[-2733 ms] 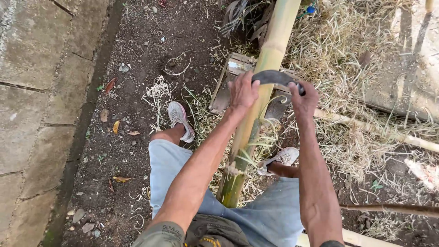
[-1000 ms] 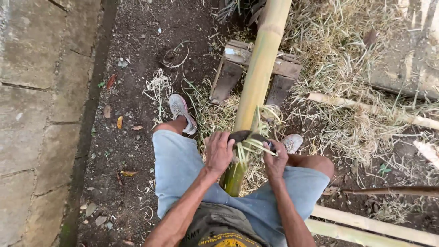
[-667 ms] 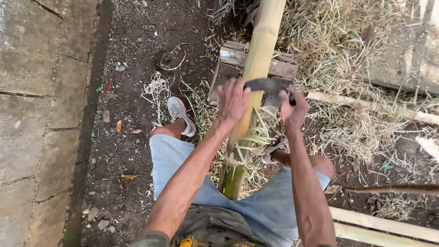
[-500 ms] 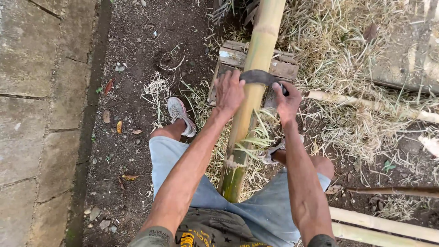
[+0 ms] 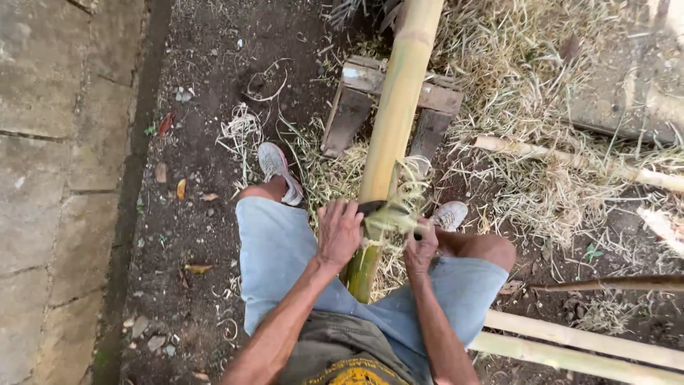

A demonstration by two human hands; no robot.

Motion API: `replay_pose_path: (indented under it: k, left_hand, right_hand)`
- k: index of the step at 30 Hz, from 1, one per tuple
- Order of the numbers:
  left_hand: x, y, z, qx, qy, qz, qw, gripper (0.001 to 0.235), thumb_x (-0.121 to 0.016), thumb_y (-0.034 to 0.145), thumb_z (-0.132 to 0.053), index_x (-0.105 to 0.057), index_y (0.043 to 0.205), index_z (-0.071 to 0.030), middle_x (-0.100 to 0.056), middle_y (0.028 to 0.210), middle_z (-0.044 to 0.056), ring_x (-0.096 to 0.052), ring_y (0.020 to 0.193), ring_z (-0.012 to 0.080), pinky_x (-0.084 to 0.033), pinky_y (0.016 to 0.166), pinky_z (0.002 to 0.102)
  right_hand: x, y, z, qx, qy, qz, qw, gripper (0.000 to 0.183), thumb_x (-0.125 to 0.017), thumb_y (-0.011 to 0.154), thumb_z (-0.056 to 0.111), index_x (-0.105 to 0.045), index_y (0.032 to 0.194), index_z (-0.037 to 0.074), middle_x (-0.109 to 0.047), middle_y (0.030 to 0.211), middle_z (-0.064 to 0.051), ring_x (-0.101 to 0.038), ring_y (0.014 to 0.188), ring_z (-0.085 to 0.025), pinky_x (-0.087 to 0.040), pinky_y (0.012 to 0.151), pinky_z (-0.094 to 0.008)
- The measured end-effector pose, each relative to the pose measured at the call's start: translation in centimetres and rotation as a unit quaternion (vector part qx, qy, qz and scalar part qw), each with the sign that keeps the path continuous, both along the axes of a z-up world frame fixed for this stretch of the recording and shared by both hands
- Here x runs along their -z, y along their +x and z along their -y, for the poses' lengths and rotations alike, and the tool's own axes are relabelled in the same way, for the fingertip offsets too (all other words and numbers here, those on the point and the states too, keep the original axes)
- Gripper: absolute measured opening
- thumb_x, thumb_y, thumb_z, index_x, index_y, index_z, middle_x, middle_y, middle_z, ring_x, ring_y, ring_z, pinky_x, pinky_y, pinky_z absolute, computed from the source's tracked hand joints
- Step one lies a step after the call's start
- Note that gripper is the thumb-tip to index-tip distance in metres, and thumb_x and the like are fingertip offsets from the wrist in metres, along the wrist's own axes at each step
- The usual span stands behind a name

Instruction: Scraping the outer skin of a bamboo pole with a curved knife.

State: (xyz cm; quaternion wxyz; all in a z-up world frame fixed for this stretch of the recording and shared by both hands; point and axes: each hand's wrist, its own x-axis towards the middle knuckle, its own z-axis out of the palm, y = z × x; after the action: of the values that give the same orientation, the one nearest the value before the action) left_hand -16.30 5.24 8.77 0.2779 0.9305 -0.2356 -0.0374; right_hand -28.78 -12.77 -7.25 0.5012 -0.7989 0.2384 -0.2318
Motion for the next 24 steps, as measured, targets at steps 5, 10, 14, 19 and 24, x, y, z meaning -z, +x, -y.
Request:
replay_pose_path:
  k: [5,10,14,19,24]
  left_hand:
    - [-0.5,1.7,1.8,-0.007,0.002,-0.002,1.000,0.018,-0.065,0.091,-0.016,-0.063,0.104,-0.003,-0.060,0.096,0.012,-0.055,0.094,0.0263,-0.037,0.083,0.046]
    - [0.9,8.8,7.2,0.025,-0.049,0.011,0.998,0.008,-0.062,0.099,-0.015,-0.063,0.102,-0.007,-0.057,0.088,0.007,-0.052,0.085,0.0201,-0.035,0.083,0.042]
    - [4.8,15.2,10.0,0.007,-0.037,0.065,0.997,0.013,-0.062,0.097,-0.015,-0.063,0.107,-0.006,-0.055,0.085,0.007,-0.050,0.082,0.0190,-0.034,0.080,0.041]
    - [4.4,18.1,9.9,-0.013,0.011,0.041,0.999,0.021,-0.065,0.092,-0.016,-0.063,0.109,-0.004,-0.056,0.088,0.009,-0.051,0.084,0.0204,-0.035,0.080,0.042]
    - [6.0,13.9,7.0,0.003,-0.014,0.048,0.999,0.016,-0.060,0.099,-0.014,-0.064,0.112,-0.008,-0.060,0.096,0.007,-0.054,0.094,0.0198,-0.038,0.089,0.044]
  right_hand:
    - [-3.7,2.4,2.1,0.047,0.033,-0.078,0.995,0.019,-0.071,0.098,0.018,-0.074,0.109,0.003,-0.067,0.090,-0.009,-0.061,0.078,-0.018,-0.051,0.066,-0.035]
    - [-7.4,10.8,7.8,0.038,-0.093,0.058,0.993,0.022,-0.071,0.100,0.019,-0.072,0.113,0.001,-0.066,0.096,-0.006,-0.061,0.084,-0.016,-0.051,0.072,-0.033]
    - [-6.3,17.5,10.6,0.042,0.007,-0.059,0.997,0.024,-0.073,0.096,0.023,-0.075,0.108,0.002,-0.065,0.083,-0.002,-0.054,0.068,-0.012,-0.042,0.058,-0.027]
    - [-4.5,20.5,9.7,-0.005,0.109,-0.036,0.993,0.030,-0.075,0.097,0.028,-0.077,0.109,0.001,-0.061,0.077,-0.002,-0.051,0.068,-0.009,-0.040,0.060,-0.024]
    - [-1.1,15.6,6.9,0.008,0.005,0.051,0.999,0.029,-0.075,0.103,0.024,-0.074,0.114,-0.002,-0.068,0.097,-0.011,-0.061,0.084,-0.019,-0.049,0.072,-0.034]
